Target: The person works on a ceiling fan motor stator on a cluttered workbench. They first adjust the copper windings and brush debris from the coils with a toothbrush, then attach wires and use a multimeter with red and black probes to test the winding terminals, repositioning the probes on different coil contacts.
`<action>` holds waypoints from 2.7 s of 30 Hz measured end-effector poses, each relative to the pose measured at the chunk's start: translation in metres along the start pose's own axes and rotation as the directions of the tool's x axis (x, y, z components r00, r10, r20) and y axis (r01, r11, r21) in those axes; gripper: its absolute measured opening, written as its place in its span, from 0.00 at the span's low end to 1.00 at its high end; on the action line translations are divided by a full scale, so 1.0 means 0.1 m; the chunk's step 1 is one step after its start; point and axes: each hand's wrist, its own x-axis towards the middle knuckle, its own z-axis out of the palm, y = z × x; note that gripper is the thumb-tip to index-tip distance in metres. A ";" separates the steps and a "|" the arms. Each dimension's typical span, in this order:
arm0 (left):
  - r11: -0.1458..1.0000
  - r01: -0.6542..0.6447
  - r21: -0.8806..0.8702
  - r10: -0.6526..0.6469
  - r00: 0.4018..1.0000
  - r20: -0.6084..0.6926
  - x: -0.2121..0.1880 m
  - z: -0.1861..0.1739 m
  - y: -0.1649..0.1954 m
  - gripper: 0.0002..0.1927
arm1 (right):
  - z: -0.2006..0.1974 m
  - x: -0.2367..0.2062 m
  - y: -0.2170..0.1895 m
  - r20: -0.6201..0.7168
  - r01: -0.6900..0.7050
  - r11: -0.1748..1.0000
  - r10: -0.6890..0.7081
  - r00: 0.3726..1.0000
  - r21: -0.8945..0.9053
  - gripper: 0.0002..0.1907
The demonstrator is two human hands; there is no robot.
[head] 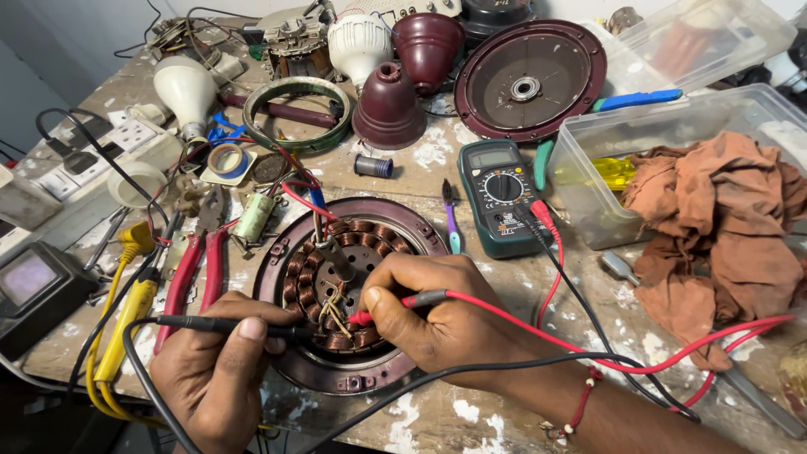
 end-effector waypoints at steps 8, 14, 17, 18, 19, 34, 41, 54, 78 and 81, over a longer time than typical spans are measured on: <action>1.000 0.018 -0.015 -0.018 1.000 -0.015 -0.01 0.00 -0.01 0.11 | -0.03 0.02 -0.05 0.038 -0.008 1.000 0.007 0.999 0.016 0.13; 0.996 -0.085 -0.013 0.086 0.994 0.068 -0.05 -0.27 -0.44 0.12 | -0.03 0.01 -0.05 0.026 0.027 0.998 -0.028 0.999 0.059 0.10; 0.983 -0.025 0.181 -0.025 0.962 0.273 0.17 -0.73 -0.74 0.16 | -0.06 -0.03 -0.05 0.025 0.023 0.996 -0.025 0.999 0.082 0.09; 0.959 0.019 0.281 -0.115 0.937 0.329 0.22 -0.82 -0.87 0.18 | -0.06 -0.06 -0.07 0.016 0.018 0.997 -0.019 1.000 0.079 0.09; 0.947 0.066 0.315 -0.161 0.945 0.285 0.19 -0.87 -1.00 0.18 | -0.06 -0.07 -0.08 0.009 0.017 0.997 -0.018 1.000 0.079 0.09; 0.972 0.113 0.204 -0.167 0.948 0.272 0.16 -0.66 -0.65 0.15 | -0.09 -0.04 -0.10 0.038 0.010 0.996 -0.014 0.999 0.083 0.09; 0.990 -0.075 0.119 0.076 0.997 0.002 0.00 0.00 -0.11 0.11 | -0.06 0.02 -0.07 0.041 0.056 0.998 -0.056 0.998 -0.005 0.10; 0.997 0.065 0.040 -0.069 0.992 0.108 0.11 0.00 0.09 0.11 | -0.09 0.02 -0.11 0.084 -0.044 0.995 0.051 0.995 -0.085 0.11; 0.777 -0.228 0.587 0.327 0.943 -0.065 0.21 0.08 0.33 0.15 | 0.13 0.37 -0.27 -0.167 0.066 0.942 -0.126 0.978 -0.329 0.23; 0.798 -0.253 0.548 0.325 0.945 -0.037 0.23 0.07 0.29 0.14 | 0.16 0.39 -0.25 -0.206 -0.038 0.968 -0.015 0.978 -0.249 0.18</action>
